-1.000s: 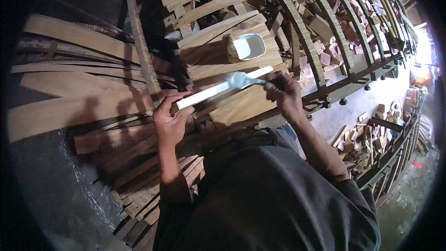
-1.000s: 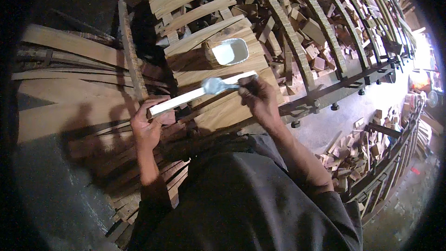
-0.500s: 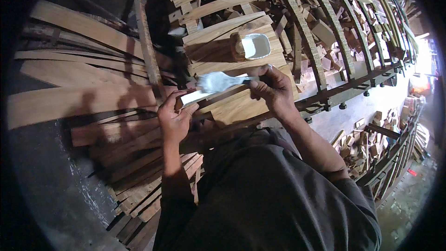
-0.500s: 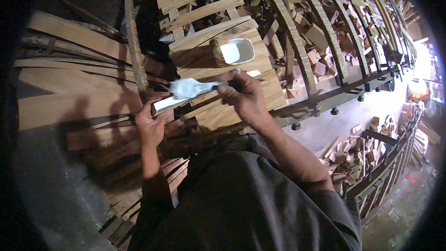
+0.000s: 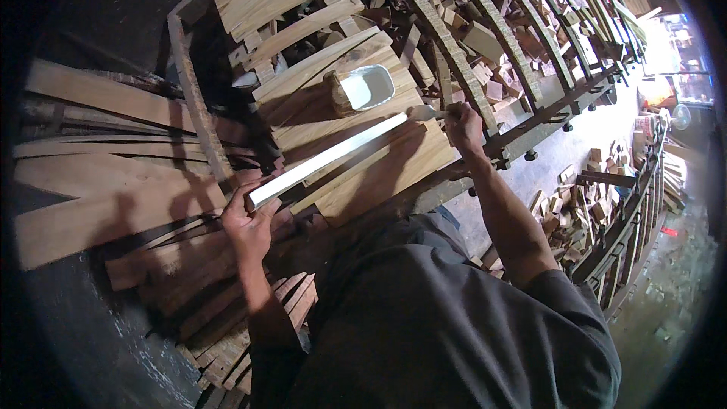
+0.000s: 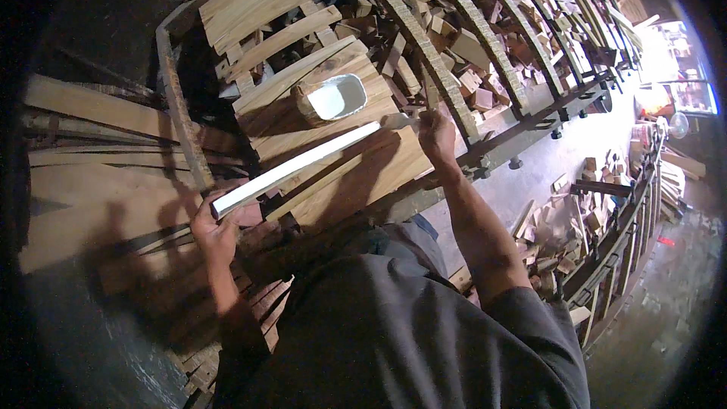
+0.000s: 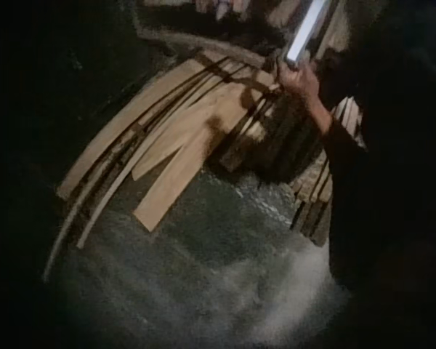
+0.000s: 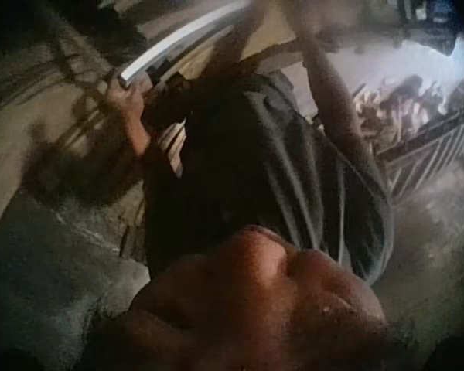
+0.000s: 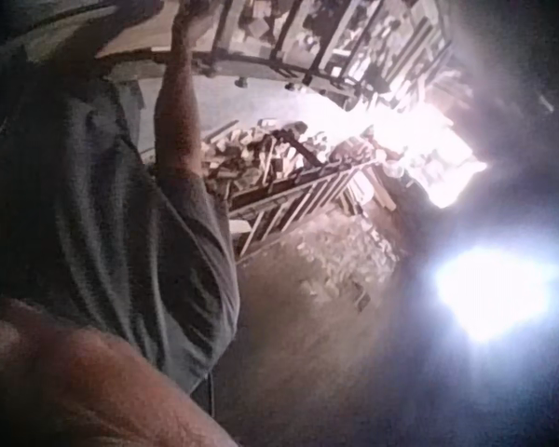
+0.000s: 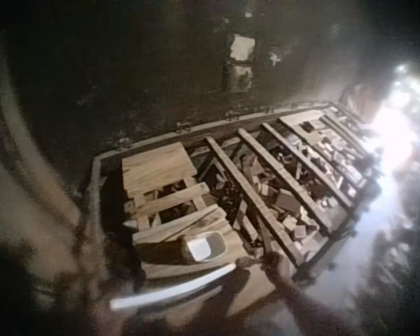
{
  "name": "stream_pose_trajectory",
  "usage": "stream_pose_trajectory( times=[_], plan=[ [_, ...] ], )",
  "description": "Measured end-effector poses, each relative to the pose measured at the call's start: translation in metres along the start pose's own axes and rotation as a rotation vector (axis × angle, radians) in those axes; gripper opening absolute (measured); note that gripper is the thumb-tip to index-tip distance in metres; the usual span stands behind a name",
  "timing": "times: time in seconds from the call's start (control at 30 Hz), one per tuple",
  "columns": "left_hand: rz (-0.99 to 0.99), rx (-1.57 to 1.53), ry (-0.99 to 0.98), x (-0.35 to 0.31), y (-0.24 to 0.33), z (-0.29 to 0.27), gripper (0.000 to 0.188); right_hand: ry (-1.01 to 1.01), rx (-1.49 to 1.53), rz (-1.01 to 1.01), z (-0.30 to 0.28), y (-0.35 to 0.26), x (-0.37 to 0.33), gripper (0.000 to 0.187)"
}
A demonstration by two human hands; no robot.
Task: The person repeatedly picks up wooden planks from a stack, applies white glue to the edges using a brush, and places the planks back on the stack. The process is repeated for multiple planks in a workshop setting.
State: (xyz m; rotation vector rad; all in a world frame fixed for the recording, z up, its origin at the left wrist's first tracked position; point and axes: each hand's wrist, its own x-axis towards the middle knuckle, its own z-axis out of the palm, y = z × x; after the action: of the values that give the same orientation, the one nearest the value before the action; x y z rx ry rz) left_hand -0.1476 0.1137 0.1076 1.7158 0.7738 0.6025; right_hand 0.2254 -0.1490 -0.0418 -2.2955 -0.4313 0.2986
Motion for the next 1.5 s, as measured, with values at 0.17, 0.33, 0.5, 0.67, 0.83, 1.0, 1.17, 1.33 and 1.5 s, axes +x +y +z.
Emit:
stream_pose_trajectory(
  times=[0.17, 0.33, 0.5, 0.67, 0.83, 1.0, 1.17, 1.33, 1.5],
  plan=[
    [0.004, 0.085, -0.016, 0.000, 0.004, -0.002, 0.030, 0.077, 0.084, -0.002, -0.027, -0.051, -0.004, 0.015],
    [0.018, 0.082, -0.019, 0.002, 0.008, -0.001, 0.030, 0.116, 0.222, -0.196, -0.008, -0.081, 0.008, 0.017],
    [-0.040, -0.154, 0.055, -0.003, 0.001, 0.004, 0.029, -0.251, 0.038, -0.138, 0.017, -0.116, 0.029, 0.044],
    [-0.023, -0.324, 0.168, -0.013, -0.015, -0.015, 0.037, -0.297, 0.483, 0.116, 0.015, -0.108, 0.041, 0.072],
    [-0.012, -0.719, 0.276, 0.002, -0.037, -0.040, 0.042, -0.254, 0.725, 0.294, -0.025, -0.075, 0.065, 0.043],
    [-0.063, -0.893, 0.375, 0.073, -0.044, -0.033, 0.042, -0.444, 0.976, 0.112, -0.014, -0.153, 0.086, 0.043],
    [-0.101, -0.952, 0.256, 0.172, -0.076, -0.024, 0.044, -0.424, 1.082, 0.162, 0.027, -0.201, 0.141, 0.032],
    [-0.202, -0.853, 0.304, 0.274, -0.125, -0.013, 0.047, -0.372, 0.820, 0.120, 0.097, -0.181, 0.238, 0.030],
    [-0.358, -0.561, 0.315, 0.356, -0.182, -0.016, 0.052, -0.306, 0.497, 0.147, 0.162, -0.188, 0.311, 0.034]
  ],
)
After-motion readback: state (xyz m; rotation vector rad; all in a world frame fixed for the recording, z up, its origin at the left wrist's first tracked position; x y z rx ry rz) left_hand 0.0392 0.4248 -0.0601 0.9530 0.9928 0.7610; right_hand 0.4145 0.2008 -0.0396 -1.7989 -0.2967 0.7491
